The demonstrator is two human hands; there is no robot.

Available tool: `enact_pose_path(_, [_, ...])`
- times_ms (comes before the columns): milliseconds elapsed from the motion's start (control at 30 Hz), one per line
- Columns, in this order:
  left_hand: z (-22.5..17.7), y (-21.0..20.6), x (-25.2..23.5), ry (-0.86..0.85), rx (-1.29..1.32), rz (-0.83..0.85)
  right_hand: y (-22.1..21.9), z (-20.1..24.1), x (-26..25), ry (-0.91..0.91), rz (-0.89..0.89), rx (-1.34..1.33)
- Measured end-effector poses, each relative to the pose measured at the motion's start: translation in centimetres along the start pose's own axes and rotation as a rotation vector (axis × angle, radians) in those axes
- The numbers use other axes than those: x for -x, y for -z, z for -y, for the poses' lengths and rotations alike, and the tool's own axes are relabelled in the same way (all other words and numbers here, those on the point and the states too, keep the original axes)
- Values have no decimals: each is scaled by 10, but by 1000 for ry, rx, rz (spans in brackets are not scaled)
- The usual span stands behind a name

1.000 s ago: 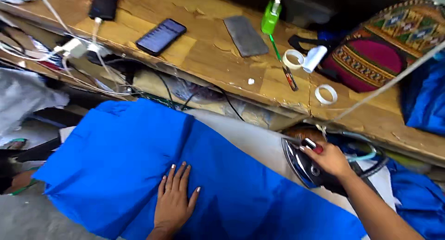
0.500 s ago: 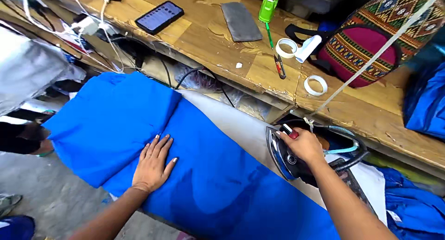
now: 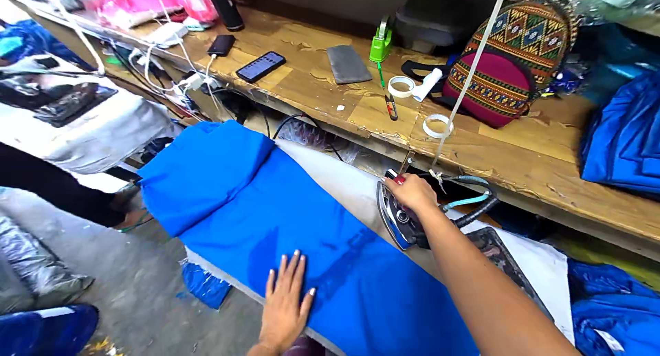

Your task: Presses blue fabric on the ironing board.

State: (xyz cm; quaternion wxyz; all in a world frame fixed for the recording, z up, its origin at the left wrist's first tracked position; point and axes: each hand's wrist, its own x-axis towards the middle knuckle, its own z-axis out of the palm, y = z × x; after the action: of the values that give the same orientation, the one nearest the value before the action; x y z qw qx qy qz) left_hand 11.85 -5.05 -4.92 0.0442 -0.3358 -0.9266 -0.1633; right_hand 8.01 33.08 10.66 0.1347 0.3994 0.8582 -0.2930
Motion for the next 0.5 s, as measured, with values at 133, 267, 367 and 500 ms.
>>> enact_pose_path(133, [-16,-14,25,-31,-61,112,-1,-1,0,2,-6,-11])
enact_pose_path(267, [-40,-8,15,-28,-5,102,-2,-1,0,9,-21,-3])
enact_pose_path(367, [-70,-3,-9,-168,107,204,-3,-3,0,14,-36,5])
enact_pose_path(500, [-109,-7,-46,-336,217,502,-4,-3,1,11,-49,6])
